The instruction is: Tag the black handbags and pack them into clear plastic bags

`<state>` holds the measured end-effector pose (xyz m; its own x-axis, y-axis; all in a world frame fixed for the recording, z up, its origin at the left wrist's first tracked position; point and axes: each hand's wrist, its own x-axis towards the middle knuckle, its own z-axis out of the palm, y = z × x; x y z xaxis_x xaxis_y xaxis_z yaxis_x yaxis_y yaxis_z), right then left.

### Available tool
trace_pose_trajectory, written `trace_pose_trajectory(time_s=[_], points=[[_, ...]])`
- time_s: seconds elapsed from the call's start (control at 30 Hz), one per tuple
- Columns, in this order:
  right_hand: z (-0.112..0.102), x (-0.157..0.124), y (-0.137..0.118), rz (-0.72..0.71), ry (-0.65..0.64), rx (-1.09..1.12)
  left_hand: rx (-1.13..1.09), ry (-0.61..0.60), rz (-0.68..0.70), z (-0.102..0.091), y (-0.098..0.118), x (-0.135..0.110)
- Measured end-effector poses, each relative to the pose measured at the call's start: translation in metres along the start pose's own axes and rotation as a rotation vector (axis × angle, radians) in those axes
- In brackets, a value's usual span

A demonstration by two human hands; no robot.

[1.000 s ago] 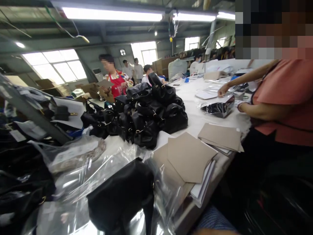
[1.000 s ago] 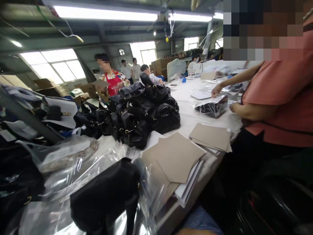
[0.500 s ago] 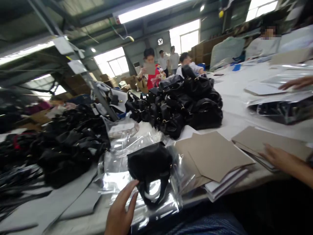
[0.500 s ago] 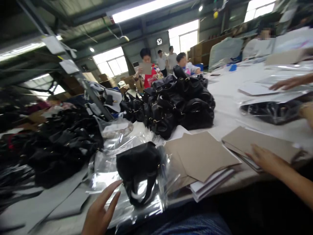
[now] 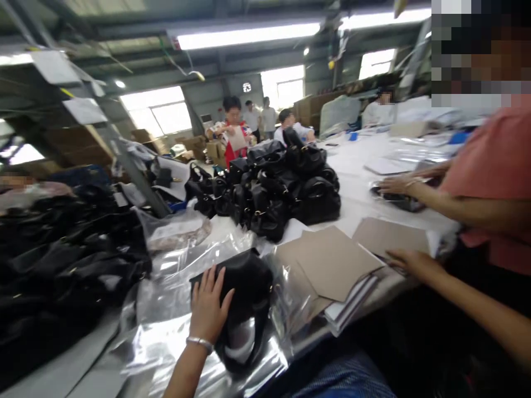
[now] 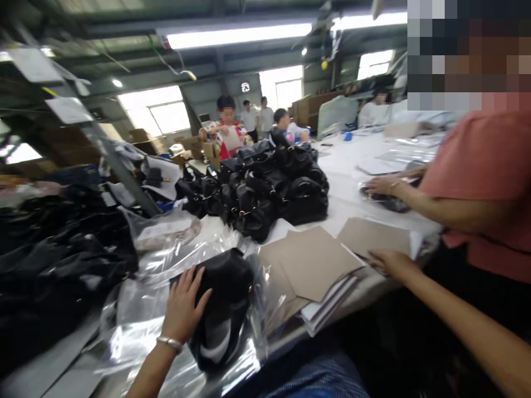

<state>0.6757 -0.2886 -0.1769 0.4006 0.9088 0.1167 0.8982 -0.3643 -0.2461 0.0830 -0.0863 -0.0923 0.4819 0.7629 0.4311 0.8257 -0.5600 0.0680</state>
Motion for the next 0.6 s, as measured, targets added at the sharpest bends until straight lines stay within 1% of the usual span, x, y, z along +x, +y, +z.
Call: trace_pose_trajectory(time_s=[0.03, 0.13, 0.3, 0.4, 0.47, 0.6], points=[[0.000, -0.004, -0.004, 0.030, -0.061, -0.072, 0.018, 0.018, 0.010, 0.007, -0.002, 0.000], [-0.005, -0.009, -0.017, 0.056, -0.092, -0.135, 0.038, 0.059, 0.035, 0.017, -0.005, -0.001], [-0.021, -0.003, -0.035, 0.027, -0.173, -0.238, 0.053, 0.058, 0.049, 0.014, -0.006, -0.002], [-0.027, 0.002, -0.041, 0.054, -0.170, -0.282, 0.049, 0.084, 0.039, 0.015, -0.005, -0.003], [-0.028, 0.002, -0.045, 0.078, -0.141, -0.304, 0.043, 0.101, 0.045, 0.018, -0.007, -0.003], [-0.027, -0.004, -0.050, 0.121, -0.077, -0.297, 0.039, 0.101, 0.058, 0.028, -0.019, -0.003]])
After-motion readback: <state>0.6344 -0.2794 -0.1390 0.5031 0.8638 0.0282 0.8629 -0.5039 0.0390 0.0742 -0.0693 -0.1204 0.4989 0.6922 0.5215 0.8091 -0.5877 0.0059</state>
